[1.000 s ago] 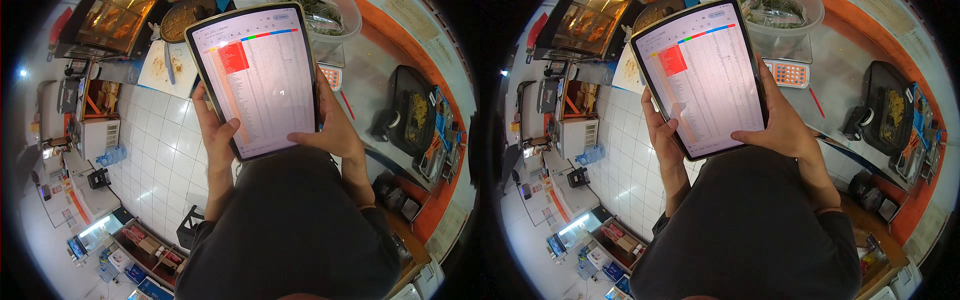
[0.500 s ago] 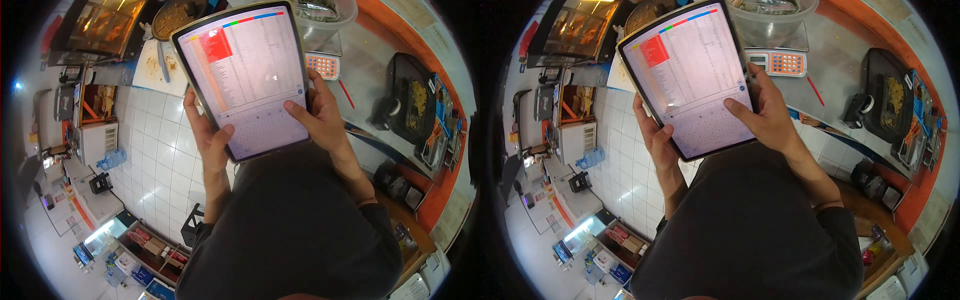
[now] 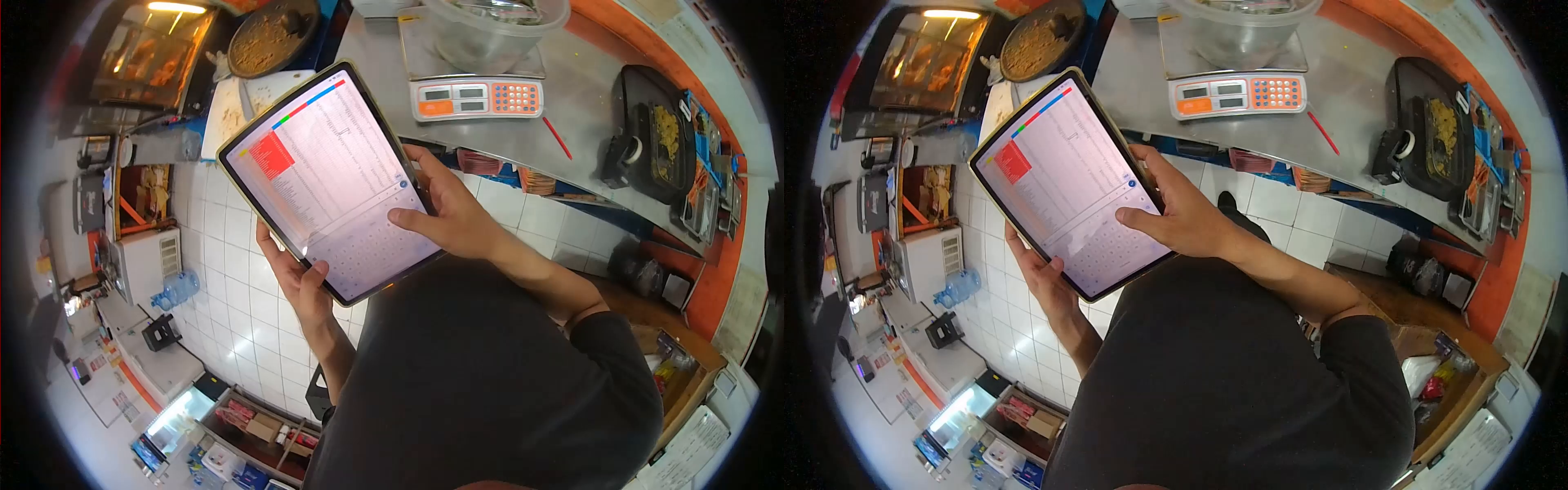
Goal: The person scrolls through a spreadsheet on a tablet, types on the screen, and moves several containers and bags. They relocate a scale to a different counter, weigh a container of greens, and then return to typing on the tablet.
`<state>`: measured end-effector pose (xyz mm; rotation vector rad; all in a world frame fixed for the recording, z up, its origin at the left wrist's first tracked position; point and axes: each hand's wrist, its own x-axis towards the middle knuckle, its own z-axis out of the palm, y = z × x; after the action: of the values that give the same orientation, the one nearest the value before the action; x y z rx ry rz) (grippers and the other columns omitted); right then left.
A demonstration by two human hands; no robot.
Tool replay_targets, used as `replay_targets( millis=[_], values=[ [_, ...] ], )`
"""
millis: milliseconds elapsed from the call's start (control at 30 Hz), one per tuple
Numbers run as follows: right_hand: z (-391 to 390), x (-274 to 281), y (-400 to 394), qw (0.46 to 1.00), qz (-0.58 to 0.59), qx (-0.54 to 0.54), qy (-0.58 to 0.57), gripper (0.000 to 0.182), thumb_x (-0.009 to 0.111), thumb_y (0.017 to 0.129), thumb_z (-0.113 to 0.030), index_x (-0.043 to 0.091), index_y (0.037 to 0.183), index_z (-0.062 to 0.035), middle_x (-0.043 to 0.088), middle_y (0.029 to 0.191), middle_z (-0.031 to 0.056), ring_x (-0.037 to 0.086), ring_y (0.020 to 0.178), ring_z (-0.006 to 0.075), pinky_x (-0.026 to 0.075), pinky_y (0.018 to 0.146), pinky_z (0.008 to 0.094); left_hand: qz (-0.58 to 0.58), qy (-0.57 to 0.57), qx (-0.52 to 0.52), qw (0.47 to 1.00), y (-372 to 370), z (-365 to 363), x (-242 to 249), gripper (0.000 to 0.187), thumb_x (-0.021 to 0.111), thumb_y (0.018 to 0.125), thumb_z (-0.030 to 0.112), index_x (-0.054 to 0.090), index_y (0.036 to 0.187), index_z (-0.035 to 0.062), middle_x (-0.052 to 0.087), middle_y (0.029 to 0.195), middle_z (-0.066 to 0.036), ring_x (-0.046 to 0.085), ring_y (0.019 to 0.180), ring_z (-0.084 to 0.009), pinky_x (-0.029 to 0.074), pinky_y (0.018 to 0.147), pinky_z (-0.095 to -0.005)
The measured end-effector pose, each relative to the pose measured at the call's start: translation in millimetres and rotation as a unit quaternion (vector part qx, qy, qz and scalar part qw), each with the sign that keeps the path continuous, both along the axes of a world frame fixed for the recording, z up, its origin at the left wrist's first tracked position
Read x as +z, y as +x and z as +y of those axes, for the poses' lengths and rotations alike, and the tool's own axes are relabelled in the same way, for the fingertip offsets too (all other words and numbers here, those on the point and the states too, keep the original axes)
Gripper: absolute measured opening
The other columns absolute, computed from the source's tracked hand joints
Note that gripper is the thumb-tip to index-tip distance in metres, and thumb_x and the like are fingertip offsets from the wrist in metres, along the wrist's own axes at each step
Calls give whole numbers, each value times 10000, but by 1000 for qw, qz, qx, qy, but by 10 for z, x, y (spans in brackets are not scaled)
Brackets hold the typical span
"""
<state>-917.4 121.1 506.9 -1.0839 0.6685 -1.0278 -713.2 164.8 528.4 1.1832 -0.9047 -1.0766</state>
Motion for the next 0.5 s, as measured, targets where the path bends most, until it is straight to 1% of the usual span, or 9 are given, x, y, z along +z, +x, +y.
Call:
replay_targets(
  millis=[67, 133, 167, 233, 267, 300, 333, 367, 500],
  values=[
    [18, -40, 119, 1000, 0, 16, 11, 687, 610, 829, -51, 217, 1391, -5, 477, 1241, 148, 488, 1143, 213, 374, 970, 336, -10, 1, 0, 1000, 167, 107, -45, 997, 539, 570, 41, 36, 1431, 31, 519, 1232, -219, 527, 1147, -310, 358, 1025, -379],
    [70, -48, 196, 999, -21, 31, 12, 706, 591, 812, -15, 205, 1402, 1, 465, 1262, 149, 479, 1155, 210, 360, 983, 331, 40, -2, -61, 997, 356, 214, -42, 1022, 558, 603, -19, -15, 1448, 21, 529, 1231, -204, 531, 1146, -284, 364, 1006, -366],
    [80, -56, 247, 999, -42, 29, 12, 726, 572, 795, 21, 192, 1413, 7, 454, 1282, 151, 469, 1166, 207, 346, 996, 327, 69, -11, -55, 996, 367, 263, -5, 1020, 547, 631, -80, -46, 1455, 20, 531, 1232, -203, 529, 1148, -269, 371, 987, -363],
    [95, -41, 374, 1000, -10, 16, 3, 777, 538, 760, 74, 154, 1434, 23, 423, 1330, 169, 444, 1198, 209, 316, 1021, 323, 54, -10, -76, 996, 528, 310, 11, 1018, 525, 641, -96, -63, 1461, 41, 520, 1249, -209, 515, 1166, -273, 361, 998, -368],
    [103, -31, 431, 999, -8, 27, 17, 786, 528, 753, 84, 144, 1436, 30, 403, 1354, 176, 421, 1224, 213, 294, 1036, 324, 63, -15, -82, 995, 574, 315, 22, 1015, 516, 644, -89, -66, 1463, 52, 483, 1295, -215, 495, 1191, -276, 345, 1012, -366],
    [117, -13, 480, 999, -2, 33, 30, 794, 518, 746, 94, 134, 1439, 38, 383, 1377, 182, 399, 1250, 217, 272, 1051, 325, 52, -14, -54, 997, 603, 321, 13, 1010, 489, 639, -97, -67, 1466, 65, 440, 1335, -225, 479, 1210, -284, 331, 1025, -369],
    [139, 14, 547, 999, -3, 31, 21, 799, 512, 742, 104, 119, 1437, 50, 360, 1399, 185, 362, 1289, 223, 250, 1065, 325, 47, -6, -70, 996, 698, 346, 4, 1011, 479, 634, -100, -69, 1466, 68, 405, 1362, -230, 460, 1229, -286, 329, 1027, -370],
    [153, 48, 619, 999, 1, 36, 20, 799, 512, 742, 104, 119, 1437, 50, 360, 1399, 185, 362, 1289, 223, 250, 1065, 325, 42, 0, -90, 995, 771, 368, -11, 1013, 469, 628, -103, -71, 1467, 71, 369, 1388, -235, 441, 1247, -287, 328, 1029, -372],
    [259, 82, 858, 999, 18, 31, 2, 800, 504, 740, 120, 117, 1437, 51, 323, 1428, 182, 322, 1321, 218, 224, 1080, 326, 57, 6, -74, 996, 975, 446, -37, 1014, 459, 619, -109, -69, 1466, 72, 317, 1417, -234, 426, 1260, -294, 326, 1037, -382]
  ],
)
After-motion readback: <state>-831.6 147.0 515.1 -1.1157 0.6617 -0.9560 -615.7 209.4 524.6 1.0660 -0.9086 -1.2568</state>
